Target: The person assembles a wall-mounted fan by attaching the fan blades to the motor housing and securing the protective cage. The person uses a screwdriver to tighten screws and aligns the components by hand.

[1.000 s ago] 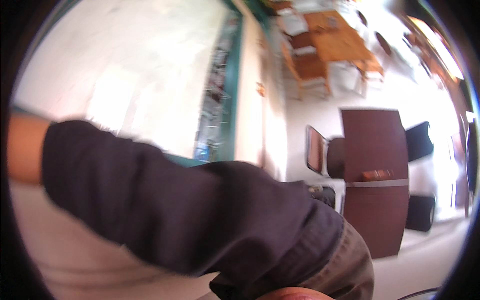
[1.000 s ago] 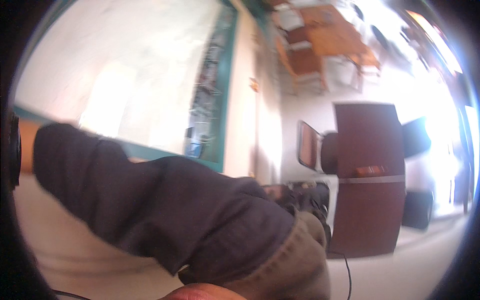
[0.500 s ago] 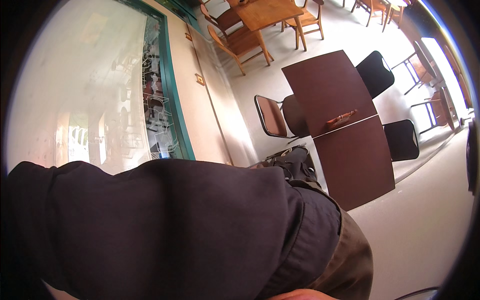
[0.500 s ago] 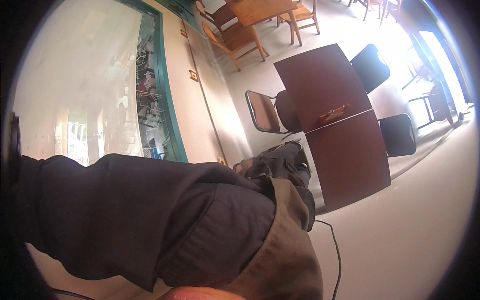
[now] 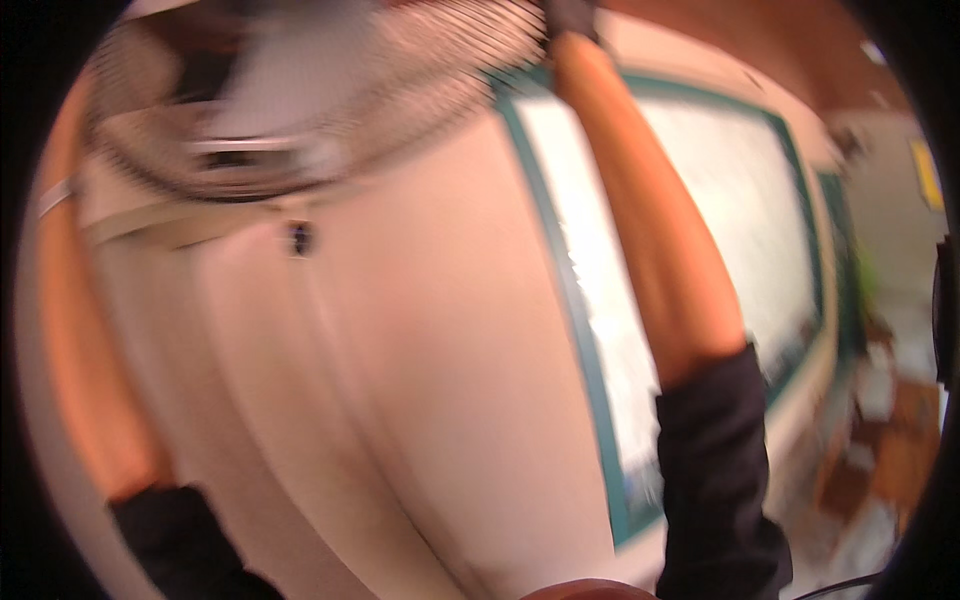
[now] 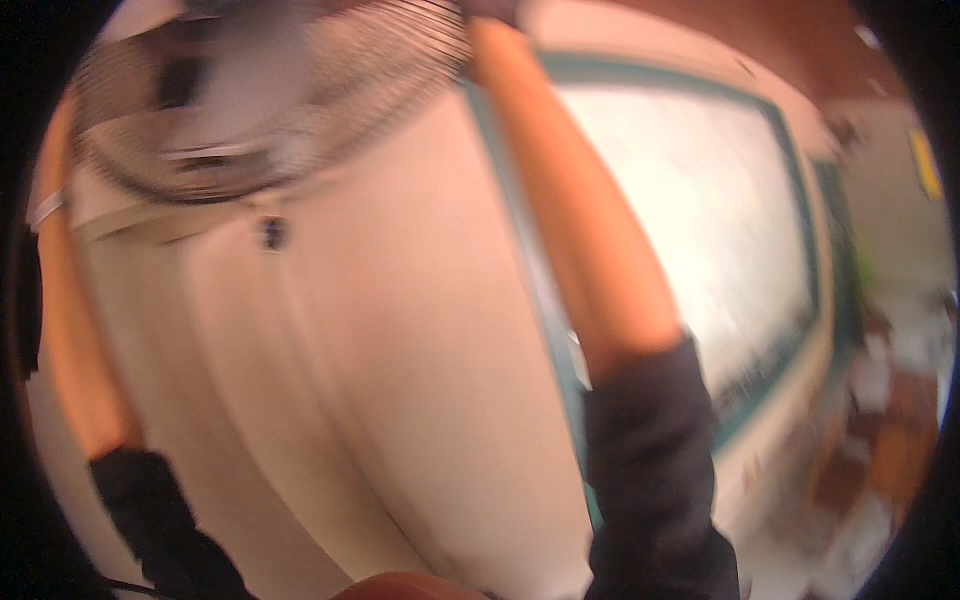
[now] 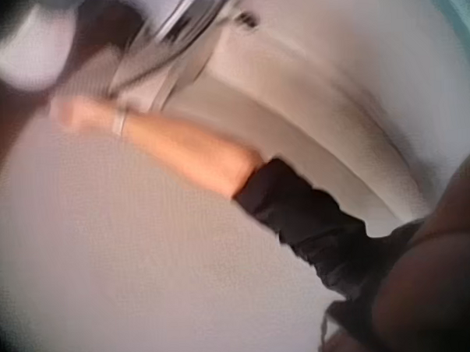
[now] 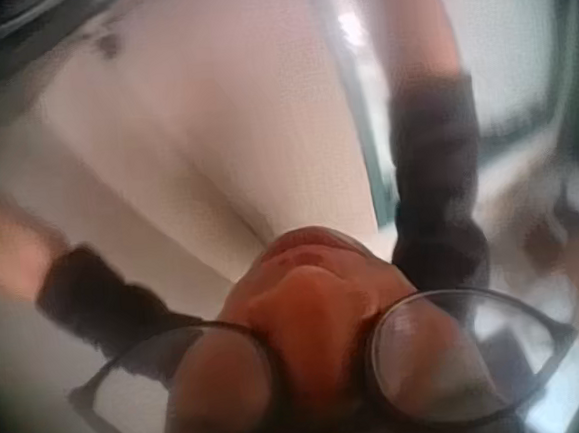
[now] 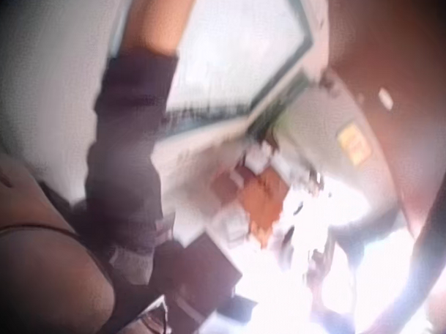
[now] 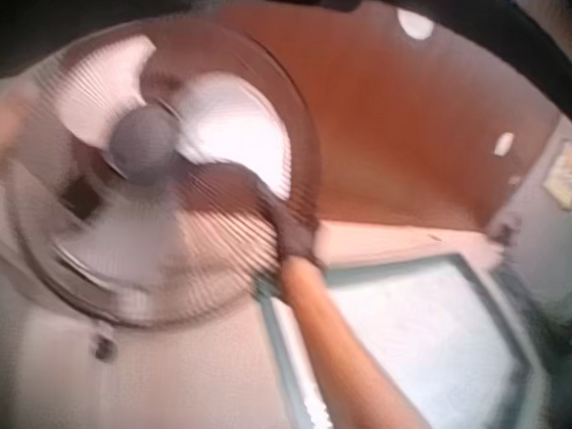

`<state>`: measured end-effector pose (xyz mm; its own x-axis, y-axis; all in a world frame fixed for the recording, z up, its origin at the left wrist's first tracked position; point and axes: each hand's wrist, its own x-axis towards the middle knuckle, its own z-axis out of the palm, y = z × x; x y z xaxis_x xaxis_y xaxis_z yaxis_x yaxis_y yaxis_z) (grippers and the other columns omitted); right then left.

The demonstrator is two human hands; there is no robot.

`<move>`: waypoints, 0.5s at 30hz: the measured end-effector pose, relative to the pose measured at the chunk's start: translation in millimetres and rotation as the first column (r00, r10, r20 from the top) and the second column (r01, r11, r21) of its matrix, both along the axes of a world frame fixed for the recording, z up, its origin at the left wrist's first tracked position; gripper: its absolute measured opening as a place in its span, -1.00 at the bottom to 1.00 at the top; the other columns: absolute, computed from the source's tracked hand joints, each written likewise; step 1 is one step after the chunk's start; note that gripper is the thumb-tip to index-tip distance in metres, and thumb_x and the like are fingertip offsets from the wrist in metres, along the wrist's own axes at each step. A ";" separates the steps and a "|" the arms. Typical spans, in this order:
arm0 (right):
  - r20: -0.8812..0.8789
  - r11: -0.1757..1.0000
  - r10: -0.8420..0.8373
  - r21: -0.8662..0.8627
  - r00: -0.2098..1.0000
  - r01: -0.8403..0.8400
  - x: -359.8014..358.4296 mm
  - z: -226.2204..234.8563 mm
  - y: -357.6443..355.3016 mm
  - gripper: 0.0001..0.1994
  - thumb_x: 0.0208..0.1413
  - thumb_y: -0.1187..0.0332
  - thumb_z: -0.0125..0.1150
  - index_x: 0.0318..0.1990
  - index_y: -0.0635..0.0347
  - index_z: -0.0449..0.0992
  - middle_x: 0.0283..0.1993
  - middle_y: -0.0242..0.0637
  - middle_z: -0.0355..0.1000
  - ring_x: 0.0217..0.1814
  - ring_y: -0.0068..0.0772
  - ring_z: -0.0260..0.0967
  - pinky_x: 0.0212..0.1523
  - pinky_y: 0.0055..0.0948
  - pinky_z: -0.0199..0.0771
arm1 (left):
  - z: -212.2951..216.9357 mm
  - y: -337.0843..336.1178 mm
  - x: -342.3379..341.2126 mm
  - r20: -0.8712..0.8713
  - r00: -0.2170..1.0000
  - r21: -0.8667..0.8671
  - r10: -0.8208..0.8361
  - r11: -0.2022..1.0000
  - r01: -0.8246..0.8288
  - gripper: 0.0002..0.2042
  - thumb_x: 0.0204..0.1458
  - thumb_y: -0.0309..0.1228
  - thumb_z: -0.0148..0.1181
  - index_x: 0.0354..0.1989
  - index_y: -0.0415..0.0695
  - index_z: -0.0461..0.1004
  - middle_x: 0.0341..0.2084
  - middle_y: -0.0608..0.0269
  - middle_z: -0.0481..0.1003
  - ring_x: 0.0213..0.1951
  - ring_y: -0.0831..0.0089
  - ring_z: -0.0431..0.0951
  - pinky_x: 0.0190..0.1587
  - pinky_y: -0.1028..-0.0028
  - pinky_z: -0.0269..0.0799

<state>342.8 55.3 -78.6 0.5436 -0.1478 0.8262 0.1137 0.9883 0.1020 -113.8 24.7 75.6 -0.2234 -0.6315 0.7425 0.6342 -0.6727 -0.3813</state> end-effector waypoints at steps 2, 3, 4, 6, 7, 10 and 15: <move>-0.051 0.999 0.051 -0.014 0.997 -0.051 -28.0 9.8 -13.7 0.03 0.00 -0.01 0.54 0.55 0.08 0.03 0.37 0.01 0.37 0.29 -0.02 0.43 0.14 0.04 0.51 | -20.7 -71.0 -36.0 0.099 0.995 0.078 0.019 0.997 -0.026 -0.37 0.22 0.13 0.23 0.23 -0.17 0.51 0.08 -0.02 0.57 0.14 0.24 0.54 0.24 0.30 0.38; -0.066 0.997 -0.020 0.074 0.998 0.025 -38.7 13.4 -9.0 0.07 -0.05 -0.04 0.56 0.55 0.06 0.05 0.41 0.00 0.32 0.34 0.04 0.38 0.17 0.04 0.48 | -31.1 -90.6 -43.0 0.119 0.993 0.092 0.018 0.995 -0.029 -0.37 0.21 0.13 0.24 0.22 -0.17 0.52 0.07 -0.03 0.58 0.13 0.24 0.55 0.24 0.30 0.39; -0.120 0.992 0.100 0.088 0.988 -0.089 -51.3 14.4 -4.9 -0.01 -0.08 0.07 0.60 0.49 0.19 0.20 0.44 0.11 0.27 0.44 0.05 0.26 0.37 -0.05 0.31 | -41.1 -98.6 -39.8 0.122 0.993 0.077 -0.008 0.997 -0.002 -0.33 0.19 0.17 0.23 0.25 -0.14 0.50 0.11 -0.04 0.56 0.18 0.20 0.52 0.27 0.28 0.37; -0.154 0.992 0.098 0.097 0.983 -0.083 -23.6 12.4 15.1 -0.02 -0.09 0.06 0.62 0.44 0.32 0.23 0.41 0.08 0.29 0.40 0.00 0.31 0.35 -0.15 0.34 | -39.4 -87.4 -0.2 0.113 0.993 0.022 -0.044 0.999 0.042 -0.30 0.17 0.22 0.22 0.28 -0.10 0.49 0.16 -0.05 0.53 0.23 0.15 0.49 0.30 0.24 0.34; -0.168 0.992 0.101 0.097 0.981 -0.086 -31.9 10.6 15.4 -0.03 -0.09 0.08 0.63 0.42 0.36 0.25 0.39 0.07 0.32 0.37 -0.02 0.34 0.33 -0.17 0.37 | -44.8 -88.1 0.6 0.172 0.985 0.000 -0.012 1.000 0.012 -0.30 0.18 0.22 0.21 0.29 -0.09 0.49 0.18 -0.04 0.52 0.25 0.14 0.48 0.30 0.23 0.34; -0.192 0.986 0.166 0.054 0.967 -0.159 -47.6 7.8 6.1 -0.11 -0.06 0.14 0.61 0.39 0.35 0.31 0.24 0.02 0.48 0.23 -0.12 0.46 0.21 -0.22 0.49 | -50.6 -93.8 -1.1 0.252 0.968 -0.010 0.000 1.000 0.002 -0.32 0.18 0.22 0.21 0.29 -0.05 0.50 0.20 -0.03 0.51 0.27 0.10 0.46 0.30 0.19 0.33; -0.165 0.986 0.136 -0.068 0.977 -0.149 -50.5 -1.1 -9.7 -0.15 -0.06 0.07 0.59 0.36 0.26 0.37 0.21 0.00 0.51 0.20 -0.09 0.50 0.24 -0.20 0.48 | -40.3 -93.2 -15.6 0.215 0.976 -0.054 0.027 0.998 -0.016 -0.36 0.17 0.22 0.21 0.24 0.00 0.54 0.18 0.00 0.54 0.23 0.11 0.51 0.27 0.21 0.36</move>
<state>292.4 45.6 -79.6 0.6801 0.0036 0.7331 -0.0206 0.9997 0.0142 -129.5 -68.5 35.3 -0.3688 -0.6003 0.7097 0.7124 -0.6730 -0.1990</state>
